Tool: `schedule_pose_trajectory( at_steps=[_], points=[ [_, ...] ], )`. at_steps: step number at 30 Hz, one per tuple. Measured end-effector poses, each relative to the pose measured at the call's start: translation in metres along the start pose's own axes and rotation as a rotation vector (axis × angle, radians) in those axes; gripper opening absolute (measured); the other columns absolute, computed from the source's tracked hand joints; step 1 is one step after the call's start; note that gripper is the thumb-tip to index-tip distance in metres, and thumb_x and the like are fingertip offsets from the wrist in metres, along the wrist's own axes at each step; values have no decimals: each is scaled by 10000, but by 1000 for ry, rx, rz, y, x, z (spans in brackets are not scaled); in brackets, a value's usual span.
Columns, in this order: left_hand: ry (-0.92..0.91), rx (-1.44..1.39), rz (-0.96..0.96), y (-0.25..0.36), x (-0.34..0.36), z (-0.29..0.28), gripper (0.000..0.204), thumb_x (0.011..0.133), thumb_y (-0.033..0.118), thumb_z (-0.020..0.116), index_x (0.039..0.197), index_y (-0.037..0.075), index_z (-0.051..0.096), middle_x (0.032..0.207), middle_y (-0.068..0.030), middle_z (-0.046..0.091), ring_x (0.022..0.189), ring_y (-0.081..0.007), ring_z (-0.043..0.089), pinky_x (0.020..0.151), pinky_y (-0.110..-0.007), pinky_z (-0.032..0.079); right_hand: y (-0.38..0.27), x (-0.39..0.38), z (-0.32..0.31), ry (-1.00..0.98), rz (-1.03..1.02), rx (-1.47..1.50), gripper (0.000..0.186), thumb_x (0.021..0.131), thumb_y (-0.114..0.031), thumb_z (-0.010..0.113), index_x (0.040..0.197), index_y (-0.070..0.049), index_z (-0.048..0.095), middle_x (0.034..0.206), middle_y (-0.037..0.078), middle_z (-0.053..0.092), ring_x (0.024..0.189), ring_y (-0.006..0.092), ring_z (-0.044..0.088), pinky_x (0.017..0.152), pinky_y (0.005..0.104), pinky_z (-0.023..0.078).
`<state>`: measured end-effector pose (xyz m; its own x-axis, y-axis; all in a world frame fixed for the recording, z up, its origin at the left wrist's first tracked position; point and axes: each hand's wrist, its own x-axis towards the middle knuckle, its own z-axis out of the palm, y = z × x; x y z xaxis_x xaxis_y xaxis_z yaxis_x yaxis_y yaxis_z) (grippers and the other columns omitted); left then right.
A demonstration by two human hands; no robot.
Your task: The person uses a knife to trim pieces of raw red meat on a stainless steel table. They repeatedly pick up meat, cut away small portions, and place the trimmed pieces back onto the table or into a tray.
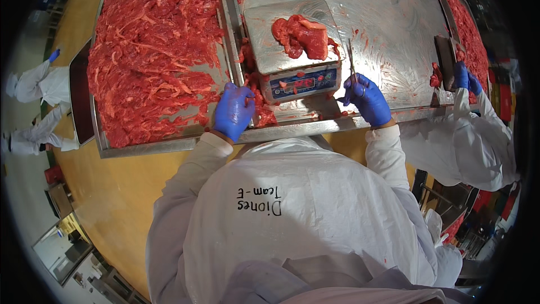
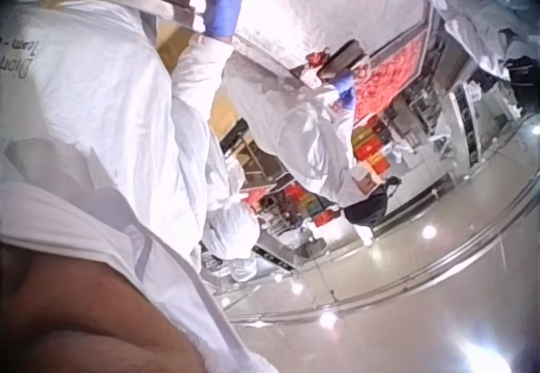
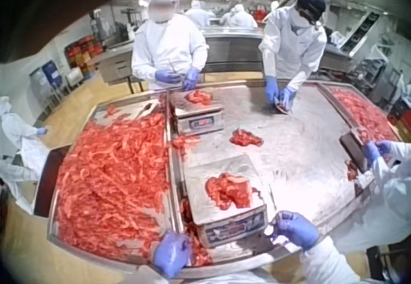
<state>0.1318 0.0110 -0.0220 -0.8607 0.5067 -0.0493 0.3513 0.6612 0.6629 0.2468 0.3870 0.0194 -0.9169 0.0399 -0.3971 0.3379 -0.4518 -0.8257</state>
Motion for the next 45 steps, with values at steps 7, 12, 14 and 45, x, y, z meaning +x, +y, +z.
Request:
schedule_pose_trajectory(
  at_steps=[7, 12, 14, 45],
  points=[
    [-447, -664, -351, 18, 55, -85, 168, 808, 0, 638, 960, 21, 706, 870, -98, 687, 781, -204, 673, 745, -320, 551, 7, -11, -18, 57, -18, 50, 298, 947, -290, 745, 1111, -61, 648, 981, 24, 670, 808, 136, 651, 781, 337, 559],
    [111, 18, 286, 29, 109, -108, 251, 780, -17, 660, 1021, 33, 713, 1021, -105, 697, 892, -231, 688, 816, -357, 555, 11, -11, -22, 133, -60, 23, 295, 949, -262, 734, 1130, -46, 648, 964, 35, 673, 834, 134, 656, 804, 334, 557],
    [126, 24, 310, 42, 123, -93, 279, 780, 13, 680, 1054, 49, 719, 1055, -118, 685, 960, -282, 676, 864, -389, 550, 4, -1, -9, 113, -96, -97, 301, 946, -247, 732, 1140, -33, 648, 979, 39, 680, 852, 129, 656, 823, 332, 557],
    [200, 127, 565, 74, 91, -1, 193, 797, 107, 734, 987, 79, 709, 1042, -105, 677, 970, -323, 662, 842, -450, 556, -74, 105, 88, -416, 269, -1001, 382, 864, -371, 830, 995, -27, 726, 751, 46, 687, 688, 117, 656, 665, 289, 536]
  ],
)
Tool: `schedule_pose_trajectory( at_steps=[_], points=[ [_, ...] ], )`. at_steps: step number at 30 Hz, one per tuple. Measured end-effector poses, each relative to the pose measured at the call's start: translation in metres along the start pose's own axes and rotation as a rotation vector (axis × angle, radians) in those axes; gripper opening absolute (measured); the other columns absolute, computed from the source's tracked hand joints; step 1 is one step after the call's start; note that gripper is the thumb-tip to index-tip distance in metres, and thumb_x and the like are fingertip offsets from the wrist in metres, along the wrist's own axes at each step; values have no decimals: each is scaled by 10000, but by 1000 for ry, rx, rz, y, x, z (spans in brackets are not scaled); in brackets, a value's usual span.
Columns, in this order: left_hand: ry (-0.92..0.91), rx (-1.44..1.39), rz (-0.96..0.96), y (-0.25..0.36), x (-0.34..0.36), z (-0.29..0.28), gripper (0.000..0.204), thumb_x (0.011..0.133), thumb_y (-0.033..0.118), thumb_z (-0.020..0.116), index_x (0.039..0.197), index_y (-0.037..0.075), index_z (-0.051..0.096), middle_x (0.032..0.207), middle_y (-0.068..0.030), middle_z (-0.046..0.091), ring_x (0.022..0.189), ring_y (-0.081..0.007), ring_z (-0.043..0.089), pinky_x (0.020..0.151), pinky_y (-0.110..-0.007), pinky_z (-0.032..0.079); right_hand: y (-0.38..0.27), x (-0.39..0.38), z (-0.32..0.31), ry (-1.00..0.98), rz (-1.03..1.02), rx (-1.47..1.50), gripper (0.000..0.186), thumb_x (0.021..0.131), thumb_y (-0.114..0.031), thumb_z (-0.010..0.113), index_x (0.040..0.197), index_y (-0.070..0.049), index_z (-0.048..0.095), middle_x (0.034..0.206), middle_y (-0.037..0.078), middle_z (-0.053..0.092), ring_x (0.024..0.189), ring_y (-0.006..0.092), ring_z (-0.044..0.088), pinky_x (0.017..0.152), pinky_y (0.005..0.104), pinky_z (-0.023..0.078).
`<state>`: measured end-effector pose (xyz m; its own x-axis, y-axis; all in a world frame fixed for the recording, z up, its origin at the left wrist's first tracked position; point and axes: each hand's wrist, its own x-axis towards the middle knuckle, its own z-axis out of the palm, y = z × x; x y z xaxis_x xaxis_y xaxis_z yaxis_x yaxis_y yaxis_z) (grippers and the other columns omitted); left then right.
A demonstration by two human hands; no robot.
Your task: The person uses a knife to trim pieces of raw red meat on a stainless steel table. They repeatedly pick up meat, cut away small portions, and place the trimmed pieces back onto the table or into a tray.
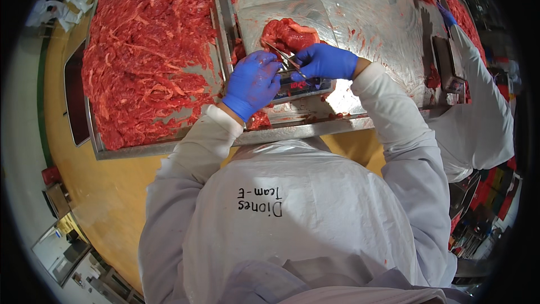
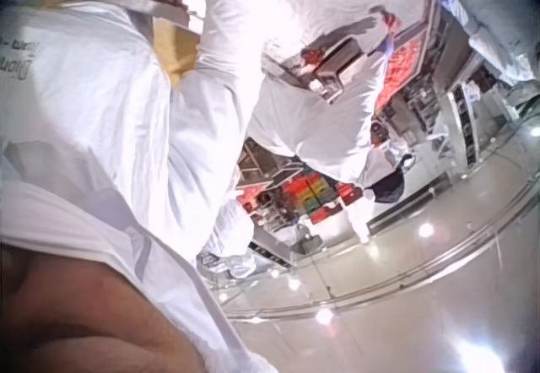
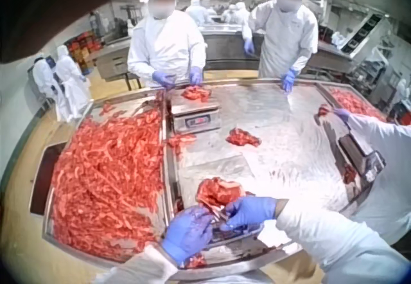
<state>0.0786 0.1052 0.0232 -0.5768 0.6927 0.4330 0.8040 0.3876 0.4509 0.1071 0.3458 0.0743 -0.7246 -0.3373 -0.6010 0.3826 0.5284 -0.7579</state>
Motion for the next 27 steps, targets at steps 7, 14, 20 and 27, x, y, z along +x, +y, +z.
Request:
schedule_pose_trajectory(
  at_steps=[7, 14, 20, 27],
  points=[
    [-43, 5, -54, -12, -12, -17, 193, 784, 96, 718, 977, 79, 704, 1016, -105, 674, 987, -329, 650, 846, -449, 552, -5, 14, 3, -7, 22, -74, 400, 855, -344, 833, 1053, -15, 720, 834, 98, 721, 707, 171, 683, 674, 332, 553],
    [-126, 57, -58, -29, -34, -25, 153, 769, 59, 676, 916, 95, 690, 932, -109, 644, 924, -341, 631, 798, -460, 542, -10, 43, 21, 181, -115, -245, 359, 862, -306, 799, 1057, -15, 719, 816, 120, 727, 710, 203, 722, 667, 358, 575],
    [-191, 375, -634, -130, -139, -56, 223, 804, 59, 660, 1009, 105, 738, 1067, -157, 684, 1030, -368, 656, 888, -463, 543, 16, 3, 104, -166, -137, -144, 306, 847, -269, 821, 1006, -36, 705, 802, 88, 703, 787, 204, 701, 712, 370, 544],
    [174, 190, -816, -162, -139, -78, 521, 813, 130, 739, 1318, 55, 631, 1440, -212, 542, 1355, -378, 500, 1137, -452, 406, 98, -81, 35, 573, -230, 565, 260, 917, -137, 764, 1107, -12, 637, 1031, 55, 696, 979, 139, 646, 886, 317, 548]
  ],
)
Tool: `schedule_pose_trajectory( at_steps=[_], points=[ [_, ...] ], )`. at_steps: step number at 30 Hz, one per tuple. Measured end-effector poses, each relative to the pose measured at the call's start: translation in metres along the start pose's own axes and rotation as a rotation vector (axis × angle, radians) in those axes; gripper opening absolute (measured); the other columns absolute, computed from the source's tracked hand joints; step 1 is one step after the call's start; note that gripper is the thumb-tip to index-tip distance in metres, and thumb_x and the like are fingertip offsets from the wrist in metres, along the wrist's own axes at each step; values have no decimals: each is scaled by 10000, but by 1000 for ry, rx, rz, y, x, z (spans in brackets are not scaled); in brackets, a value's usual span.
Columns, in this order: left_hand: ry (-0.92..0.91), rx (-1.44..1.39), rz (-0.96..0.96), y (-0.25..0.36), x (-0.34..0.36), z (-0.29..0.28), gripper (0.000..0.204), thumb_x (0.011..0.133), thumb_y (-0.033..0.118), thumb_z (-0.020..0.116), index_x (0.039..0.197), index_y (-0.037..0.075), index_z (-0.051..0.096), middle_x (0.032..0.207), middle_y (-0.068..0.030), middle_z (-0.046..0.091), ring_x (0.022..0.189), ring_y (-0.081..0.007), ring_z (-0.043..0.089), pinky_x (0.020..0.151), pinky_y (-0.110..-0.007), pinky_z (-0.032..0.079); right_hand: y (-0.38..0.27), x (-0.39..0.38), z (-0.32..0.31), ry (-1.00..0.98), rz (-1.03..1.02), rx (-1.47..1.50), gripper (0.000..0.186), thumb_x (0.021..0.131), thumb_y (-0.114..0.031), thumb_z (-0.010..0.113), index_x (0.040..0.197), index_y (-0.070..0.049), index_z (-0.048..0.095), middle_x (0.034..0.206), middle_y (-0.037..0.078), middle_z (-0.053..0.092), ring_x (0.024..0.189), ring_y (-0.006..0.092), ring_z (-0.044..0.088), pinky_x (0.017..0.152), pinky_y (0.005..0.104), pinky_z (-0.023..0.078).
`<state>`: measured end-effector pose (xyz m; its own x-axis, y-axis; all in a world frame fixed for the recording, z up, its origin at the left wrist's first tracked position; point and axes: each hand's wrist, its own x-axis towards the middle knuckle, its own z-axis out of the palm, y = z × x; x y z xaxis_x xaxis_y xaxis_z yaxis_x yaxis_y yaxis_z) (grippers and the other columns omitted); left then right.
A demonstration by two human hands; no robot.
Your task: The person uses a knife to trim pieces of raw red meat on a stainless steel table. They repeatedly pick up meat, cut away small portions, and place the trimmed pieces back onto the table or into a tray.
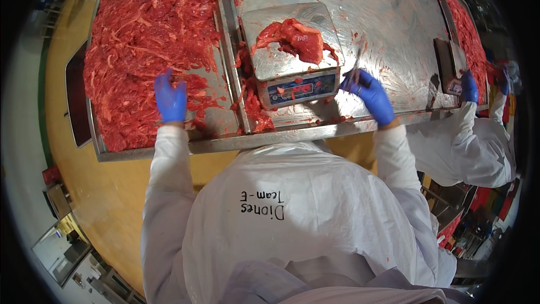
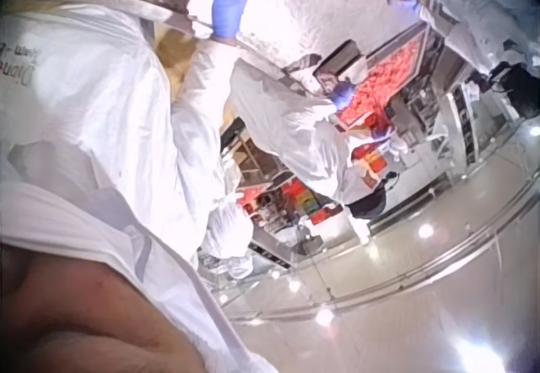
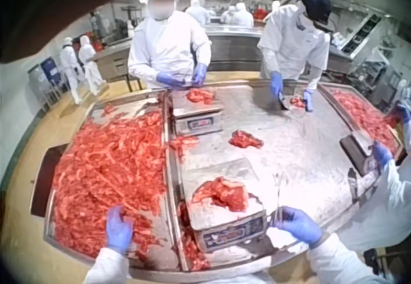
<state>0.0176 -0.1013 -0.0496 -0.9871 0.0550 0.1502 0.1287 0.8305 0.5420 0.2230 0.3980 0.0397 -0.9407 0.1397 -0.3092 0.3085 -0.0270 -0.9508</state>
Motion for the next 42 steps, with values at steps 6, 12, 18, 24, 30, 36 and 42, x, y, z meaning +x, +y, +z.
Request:
schedule_pose_trajectory(
  at_steps=[6, 12, 18, 24, 30, 36, 42],
  points=[
    [-249, -53, 485, 218, 5, 79, 943, 794, 274, 791, 1591, 97, 318, 1580, -269, 373, 1479, -439, 331, 1233, -503, 248, -39, 49, 20, -60, -123, -229, 278, 909, -179, 795, 1073, -10, 647, 997, 34, 698, 919, 103, 646, 870, 285, 518],
    [-558, -930, 222, 248, 1, 51, 632, 906, -8, 627, 1513, 58, 461, 1452, -131, 560, 1188, -189, 622, 992, -322, 517, -23, 67, 71, 370, -230, 141, 290, 896, -158, 804, 1091, -25, 635, 902, 21, 677, 809, 88, 632, 723, 260, 533],
    [-313, -941, -13, 199, 9, 46, 477, 945, -67, 595, 1409, 39, 567, 1329, -61, 618, 1081, -126, 627, 948, -274, 506, -18, 59, 133, 2, -800, -786, 725, 740, -450, 887, 1261, -28, 614, 1222, 198, 669, 1099, 370, 667, 954, 450, 525],
    [-218, -697, 61, 126, 18, 27, 473, 912, -8, 656, 1377, 37, 587, 1375, -99, 580, 1236, -209, 570, 1070, -350, 462, -13, 172, -66, 609, -416, -923, 814, 782, -505, 834, 1357, 4, 564, 1316, 228, 616, 1205, 391, 612, 1017, 461, 498],
    [220, 502, -140, -58, 95, -48, 824, 808, 312, 834, 1497, 38, 473, 1477, -215, 505, 1386, -360, 460, 1146, -473, 387, 89, 116, -76, 536, -248, -1191, 936, 719, -499, 848, 1433, -10, 492, 1453, 268, 525, 1389, 437, 459, 1192, 520, 320],
    [-91, -161, -695, -168, 75, -54, 932, 793, 507, 822, 1465, -49, 492, 1388, -224, 600, 1196, -289, 624, 1038, -403, 487, 109, 109, -51, 484, -276, -1166, 963, 794, -439, 811, 1540, -14, 375, 1548, 246, 444, 1487, 430, 334, 1257, 528, 189],
    [-479, 337, -153, -11, 26, -1, 715, 745, 381, 810, 1294, -29, 604, 1282, -276, 636, 1189, -441, 596, 1038, -481, 487, 98, 107, -44, 488, -219, -1195, 848, 797, -384, 800, 1490, -44, 446, 1507, 195, 503, 1446, 390, 405, 1230, 520, 250]
  ],
)
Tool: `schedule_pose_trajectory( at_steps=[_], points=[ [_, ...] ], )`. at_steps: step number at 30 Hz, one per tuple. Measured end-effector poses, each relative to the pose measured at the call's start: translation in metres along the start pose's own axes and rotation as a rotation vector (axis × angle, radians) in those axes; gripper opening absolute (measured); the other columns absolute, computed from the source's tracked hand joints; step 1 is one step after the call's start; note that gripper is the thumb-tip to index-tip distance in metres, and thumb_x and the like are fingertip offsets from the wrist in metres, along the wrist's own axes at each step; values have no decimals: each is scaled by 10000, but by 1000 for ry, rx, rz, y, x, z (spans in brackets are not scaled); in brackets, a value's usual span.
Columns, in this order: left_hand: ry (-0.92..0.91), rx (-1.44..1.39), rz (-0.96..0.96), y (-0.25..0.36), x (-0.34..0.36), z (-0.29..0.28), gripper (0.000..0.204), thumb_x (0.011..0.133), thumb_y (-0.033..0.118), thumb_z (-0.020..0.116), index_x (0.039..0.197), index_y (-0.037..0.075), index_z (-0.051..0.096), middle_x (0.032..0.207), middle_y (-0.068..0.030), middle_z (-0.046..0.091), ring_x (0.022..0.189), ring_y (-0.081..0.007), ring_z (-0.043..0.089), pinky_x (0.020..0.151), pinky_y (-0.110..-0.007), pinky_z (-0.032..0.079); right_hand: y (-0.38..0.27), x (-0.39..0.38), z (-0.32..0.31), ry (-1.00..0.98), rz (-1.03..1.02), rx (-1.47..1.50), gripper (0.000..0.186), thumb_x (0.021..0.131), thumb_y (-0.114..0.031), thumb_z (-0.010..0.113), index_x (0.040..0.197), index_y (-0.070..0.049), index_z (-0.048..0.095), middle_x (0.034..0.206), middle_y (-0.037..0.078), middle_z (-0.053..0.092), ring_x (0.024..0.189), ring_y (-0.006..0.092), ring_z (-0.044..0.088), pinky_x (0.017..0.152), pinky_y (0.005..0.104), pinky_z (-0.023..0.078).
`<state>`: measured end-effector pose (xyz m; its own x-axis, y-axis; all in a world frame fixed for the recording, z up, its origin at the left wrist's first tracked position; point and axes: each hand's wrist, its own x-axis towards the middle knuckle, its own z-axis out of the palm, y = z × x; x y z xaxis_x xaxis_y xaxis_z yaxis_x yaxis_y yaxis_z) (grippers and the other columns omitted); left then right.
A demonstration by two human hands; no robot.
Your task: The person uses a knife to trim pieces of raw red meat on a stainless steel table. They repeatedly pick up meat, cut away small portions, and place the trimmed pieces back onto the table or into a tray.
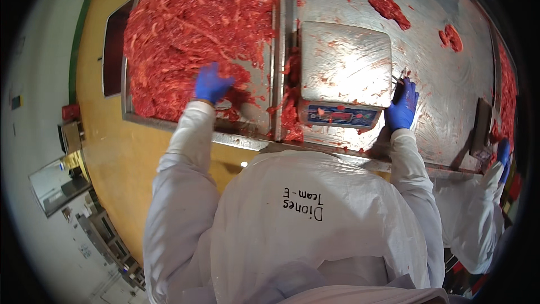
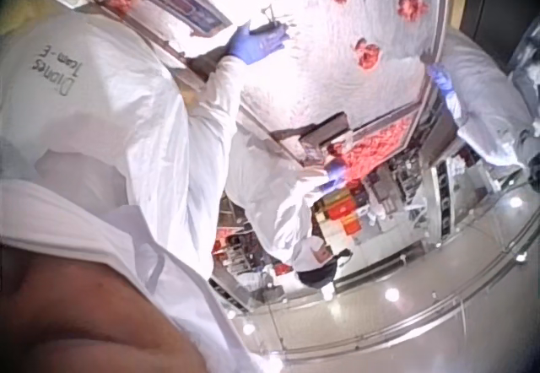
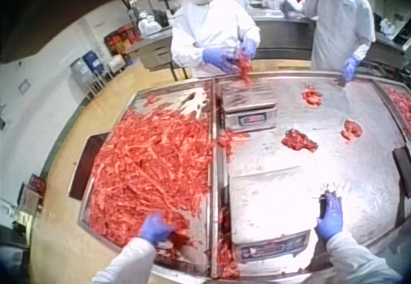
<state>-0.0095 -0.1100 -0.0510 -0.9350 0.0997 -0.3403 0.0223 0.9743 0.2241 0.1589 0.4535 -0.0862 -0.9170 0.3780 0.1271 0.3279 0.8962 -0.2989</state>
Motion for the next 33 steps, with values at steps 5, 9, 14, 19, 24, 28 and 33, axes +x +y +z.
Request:
schedule_pose_trajectory(
  at_steps=[5, 9, 14, 19, 24, 28, 33],
  points=[
    [444, -66, 440, 56, -54, 71, 417, 757, 80, 693, 1170, 28, 655, 1108, -222, 674, 1055, -416, 628, 937, -477, 517, -11, 7, -11, -54, 22, 66, 853, 801, -444, 791, 1475, -44, 455, 1481, 205, 519, 1414, 396, 434, 1208, 487, 302],
    [59, -232, 461, 102, -52, 31, 294, 753, 11, 641, 1046, 34, 635, 984, -189, 665, 961, -419, 628, 865, -452, 525, -1, 5, -1, 11, 22, 55, 855, 798, -448, 793, 1471, -39, 461, 1463, 213, 530, 1375, 400, 465, 1188, 485, 331],
    [-354, -700, 387, 162, -57, -98, 127, 857, -42, 540, 926, 52, 588, 803, -56, 627, 789, -147, 618, 569, -313, 506, 14, -7, 6, 28, 6, 65, 813, 779, -316, 826, 1460, -47, 472, 1427, 207, 549, 1307, 393, 521, 1107, 445, 438],
    [-394, -1145, 657, 246, -72, -148, 170, 850, 7, 668, 1019, 32, 658, 926, -61, 671, 864, -155, 659, 780, -312, 554, 10, -30, -10, -64, 144, 221, 835, 790, -402, 838, 1472, -86, 476, 1381, 204, 571, 1253, 386, 577, 1057, 445, 481],
    [103, -391, 923, 252, -24, -63, 446, 825, 124, 793, 1241, 28, 665, 1104, -89, 707, 974, -178, 657, 900, -347, 535, 16, -51, -17, -121, 244, 331, 802, 803, -455, 832, 1447, -98, 513, 1372, 213, 611, 1250, 390, 608, 1036, 448, 500],
    [125, -658, 358, 175, -6, -73, 369, 762, 161, 797, 1108, 68, 709, 1106, -177, 672, 1019, -341, 671, 910, -405, 545, 20, -79, -41, -160, 337, 490, 592, 852, -328, 815, 1335, -73, 588, 1214, 155, 702, 1106, 303, 685, 952, 393, 532],
    [531, -324, 851, 210, -28, -59, 352, 764, 184, 775, 1100, 96, 715, 1102, -174, 678, 1015, -348, 669, 889, -426, 550, -47, -83, -78, -173, 362, 1111, 200, 946, -90, 713, 1116, -20, 634, 1043, 44, 675, 935, 108, 614, 845, 267, 509]
  ],
)
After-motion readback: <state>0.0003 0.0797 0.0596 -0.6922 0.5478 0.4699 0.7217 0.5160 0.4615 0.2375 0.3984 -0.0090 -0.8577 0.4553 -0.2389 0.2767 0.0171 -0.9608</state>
